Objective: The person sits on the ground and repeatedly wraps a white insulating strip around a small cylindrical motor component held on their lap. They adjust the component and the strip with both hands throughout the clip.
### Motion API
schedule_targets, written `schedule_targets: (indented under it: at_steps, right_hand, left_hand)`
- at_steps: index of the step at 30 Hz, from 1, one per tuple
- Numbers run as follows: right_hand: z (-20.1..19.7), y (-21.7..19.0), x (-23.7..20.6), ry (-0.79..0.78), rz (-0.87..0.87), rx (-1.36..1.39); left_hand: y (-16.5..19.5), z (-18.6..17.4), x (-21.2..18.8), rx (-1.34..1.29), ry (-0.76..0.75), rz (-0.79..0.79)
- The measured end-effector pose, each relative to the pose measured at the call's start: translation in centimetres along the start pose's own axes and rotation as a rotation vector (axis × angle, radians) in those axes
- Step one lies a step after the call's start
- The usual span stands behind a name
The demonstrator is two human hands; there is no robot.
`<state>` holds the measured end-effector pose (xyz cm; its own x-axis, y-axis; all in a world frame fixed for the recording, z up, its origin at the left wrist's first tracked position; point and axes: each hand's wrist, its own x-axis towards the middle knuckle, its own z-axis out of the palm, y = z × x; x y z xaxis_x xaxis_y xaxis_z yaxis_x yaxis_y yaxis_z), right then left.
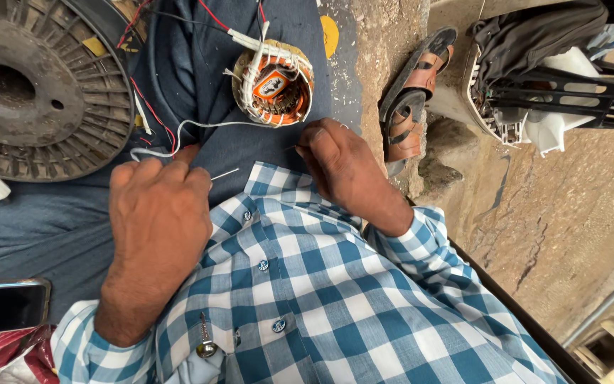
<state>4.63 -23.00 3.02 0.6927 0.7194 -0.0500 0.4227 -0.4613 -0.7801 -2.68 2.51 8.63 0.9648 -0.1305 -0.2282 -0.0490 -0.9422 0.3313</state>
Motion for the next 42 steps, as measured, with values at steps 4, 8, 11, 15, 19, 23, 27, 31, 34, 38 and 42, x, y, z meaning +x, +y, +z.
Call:
schedule_targets:
  at_steps: [4,8,11,15,19,23,27,31,34,38,42]
  right_hand:
    - [0.5,0.2,0.2,-0.056,-0.018,0.067]
    - [1.4,0.3,0.0,-0.064,-0.024,0.315]
    - [1.8,0.8,-0.2,-0.054,0.133,0.508]
    - [2.0,1.6,0.0,-0.077,0.271,0.612]
    - [1.7,1.7,0.8,0.057,0.253,0.390]
    - [1.1,1.6,2.0,0.230,0.106,0.130]
    - [1.0,1.8,2.9,0.226,-0.084,0.051]
    - [1.8,2.1,2.9,0.215,0.087,0.204]
    - [2.3,2.4,2.3,0.184,0.183,0.353]
    - [2.3,2.8,1.6,0.100,0.361,0.521]
    - [2.0,2.6,1.4,0.136,0.444,0.728]
  left_hand:
    - [1.2,-0.8,1.8,-0.125,0.122,0.224]
    - [2.3,0.5,3.4,-0.557,0.109,0.309]
    - [1.6,1.9,3.9,-0.549,0.045,0.256]
    - [0.6,3.3,4.3,-0.502,0.092,0.256]
    - [0.0,3.3,5.2,-0.559,0.165,0.159]
    - [-0.2,2.8,6.1,-0.663,0.166,0.083]
    - [0.0,2.8,6.8,-0.704,0.084,0.099]
    - [-0.4,3.0,7.3,-0.681,0.070,0.206]
    - [-0.8,3.1,7.6,-0.591,0.122,0.291]
    - [-1.3,3.3,7.7,-0.654,0.177,0.203]
    - [-1.4,3.6,7.3,-0.738,0.138,0.038]
